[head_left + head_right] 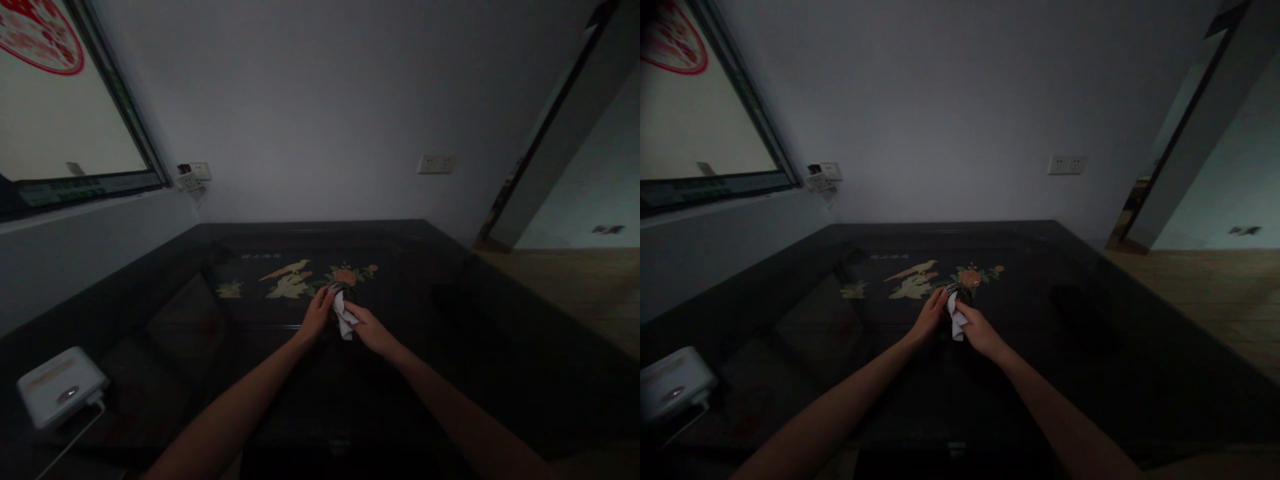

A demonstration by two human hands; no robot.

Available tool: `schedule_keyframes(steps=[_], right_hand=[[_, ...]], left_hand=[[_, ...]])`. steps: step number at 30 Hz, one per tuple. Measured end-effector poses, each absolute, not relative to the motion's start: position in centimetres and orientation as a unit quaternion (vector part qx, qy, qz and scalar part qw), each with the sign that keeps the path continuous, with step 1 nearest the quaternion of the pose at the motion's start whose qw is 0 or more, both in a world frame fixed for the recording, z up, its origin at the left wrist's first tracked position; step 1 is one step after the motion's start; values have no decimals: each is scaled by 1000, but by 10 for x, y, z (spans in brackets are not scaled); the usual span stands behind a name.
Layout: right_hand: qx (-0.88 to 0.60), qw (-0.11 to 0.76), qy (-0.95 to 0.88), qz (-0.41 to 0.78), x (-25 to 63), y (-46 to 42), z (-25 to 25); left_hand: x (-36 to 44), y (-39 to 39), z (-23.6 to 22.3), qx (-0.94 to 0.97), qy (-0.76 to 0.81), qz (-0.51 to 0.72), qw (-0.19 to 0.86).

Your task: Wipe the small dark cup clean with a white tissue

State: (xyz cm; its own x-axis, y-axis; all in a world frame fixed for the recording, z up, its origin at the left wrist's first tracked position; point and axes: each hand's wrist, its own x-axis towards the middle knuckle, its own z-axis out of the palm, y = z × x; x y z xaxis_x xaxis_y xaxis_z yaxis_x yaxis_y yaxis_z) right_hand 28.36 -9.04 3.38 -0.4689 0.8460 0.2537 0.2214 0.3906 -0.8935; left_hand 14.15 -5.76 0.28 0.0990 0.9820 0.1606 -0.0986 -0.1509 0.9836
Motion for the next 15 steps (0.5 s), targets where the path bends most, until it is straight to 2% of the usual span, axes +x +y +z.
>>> schedule_keyframes(steps=[2, 5, 15], right_hand=[[-352, 402, -707, 464, 282, -88, 31], [-356, 411, -700, 462, 281, -88, 28], [-428, 252, -848, 189, 289, -97, 37]], left_hand=[[141, -57, 1, 551, 409, 532, 495], [141, -55, -1, 562, 407, 535, 483], [141, -53, 2, 565, 413, 540, 467]])
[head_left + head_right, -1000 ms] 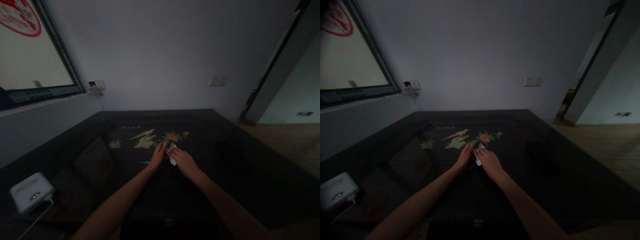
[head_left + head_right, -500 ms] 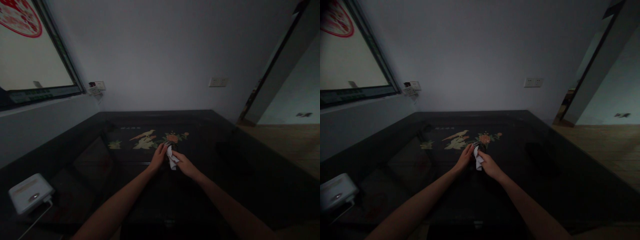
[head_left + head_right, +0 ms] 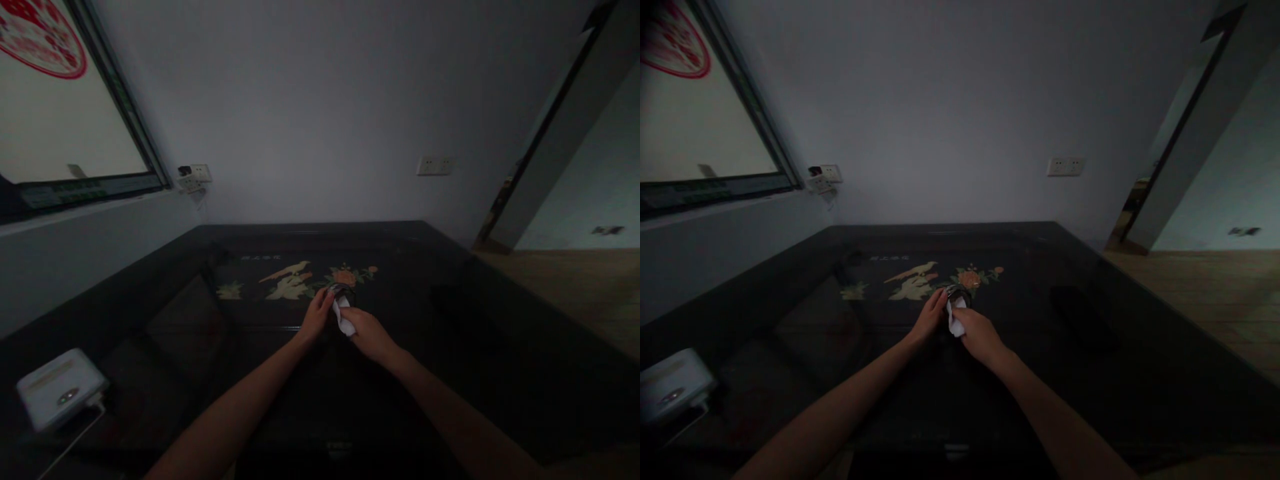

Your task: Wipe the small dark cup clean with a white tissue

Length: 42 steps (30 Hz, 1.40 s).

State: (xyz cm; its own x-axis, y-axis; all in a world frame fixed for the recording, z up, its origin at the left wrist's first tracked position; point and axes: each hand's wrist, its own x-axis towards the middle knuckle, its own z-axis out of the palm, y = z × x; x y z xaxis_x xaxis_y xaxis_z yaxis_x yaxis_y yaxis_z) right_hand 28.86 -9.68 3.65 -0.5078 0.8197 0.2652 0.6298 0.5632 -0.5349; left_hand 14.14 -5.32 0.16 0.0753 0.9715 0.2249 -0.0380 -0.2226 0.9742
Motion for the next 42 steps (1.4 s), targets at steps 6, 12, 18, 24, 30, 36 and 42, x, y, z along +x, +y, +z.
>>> schedule_keyframes(steps=[6, 12, 18, 24, 30, 36, 42], right_hand=[[-438, 179, -880, 53, 295, -93, 40], [-432, 243, -861, 117, 293, -93, 34], [-387, 352, -766, 374, 286, -88, 27], [-372, 424, -686, 461, 282, -83, 20], [-423, 310, -807, 271, 283, -91, 25], [-406, 202, -885, 103, 293, -88, 34], [-414, 208, -883, 83, 296, -87, 31]], left_hand=[[143, -54, 2, 535, 411, 539, 505], [142, -55, 1, 541, 409, 538, 500], [141, -55, 1, 548, 411, 541, 487], [141, -55, 2, 560, 408, 541, 476], [141, -53, 2, 541, 400, 554, 491], [142, -50, -4, 508, 386, 570, 518], [143, -53, -4, 484, 388, 556, 554]])
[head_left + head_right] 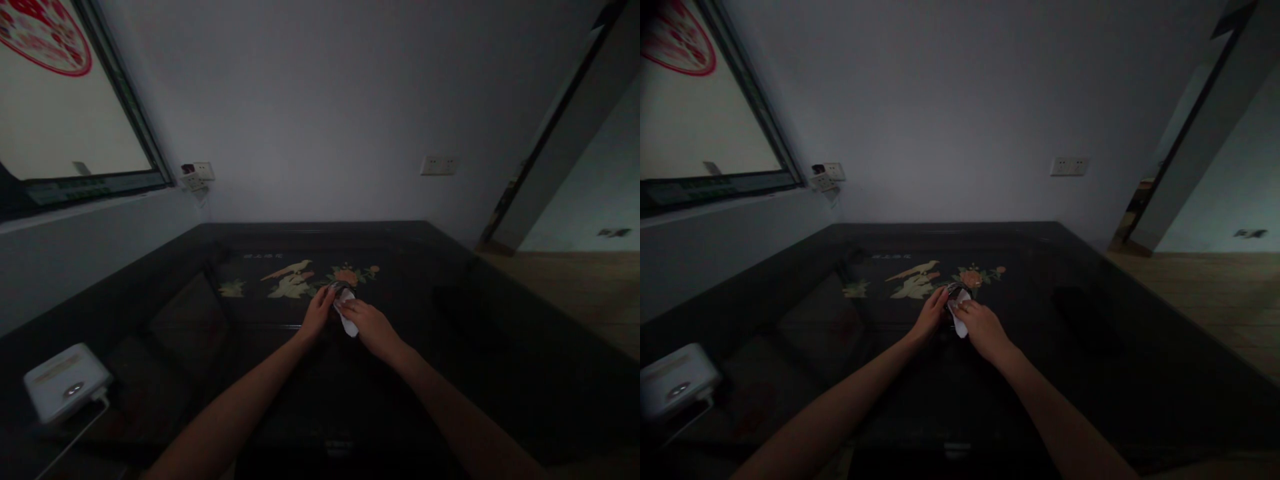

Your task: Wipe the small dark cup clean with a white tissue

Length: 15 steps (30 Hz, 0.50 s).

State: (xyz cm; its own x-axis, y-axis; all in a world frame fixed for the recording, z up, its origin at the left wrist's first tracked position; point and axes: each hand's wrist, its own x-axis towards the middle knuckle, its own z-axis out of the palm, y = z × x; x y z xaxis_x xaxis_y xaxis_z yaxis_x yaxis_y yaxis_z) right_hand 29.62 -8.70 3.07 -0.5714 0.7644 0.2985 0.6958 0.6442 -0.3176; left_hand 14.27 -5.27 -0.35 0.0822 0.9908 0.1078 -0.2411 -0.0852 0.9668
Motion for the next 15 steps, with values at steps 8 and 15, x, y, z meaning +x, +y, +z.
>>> schedule_keyframes(steps=[8, 15], right_hand=[[-362, 392, -730, 428, 282, -86, 20], [-369, 424, -703, 435, 281, -83, 17]], left_hand=[[142, -52, -2, 512, 382, 562, 525], [141, -53, -1, 534, 394, 549, 507]])
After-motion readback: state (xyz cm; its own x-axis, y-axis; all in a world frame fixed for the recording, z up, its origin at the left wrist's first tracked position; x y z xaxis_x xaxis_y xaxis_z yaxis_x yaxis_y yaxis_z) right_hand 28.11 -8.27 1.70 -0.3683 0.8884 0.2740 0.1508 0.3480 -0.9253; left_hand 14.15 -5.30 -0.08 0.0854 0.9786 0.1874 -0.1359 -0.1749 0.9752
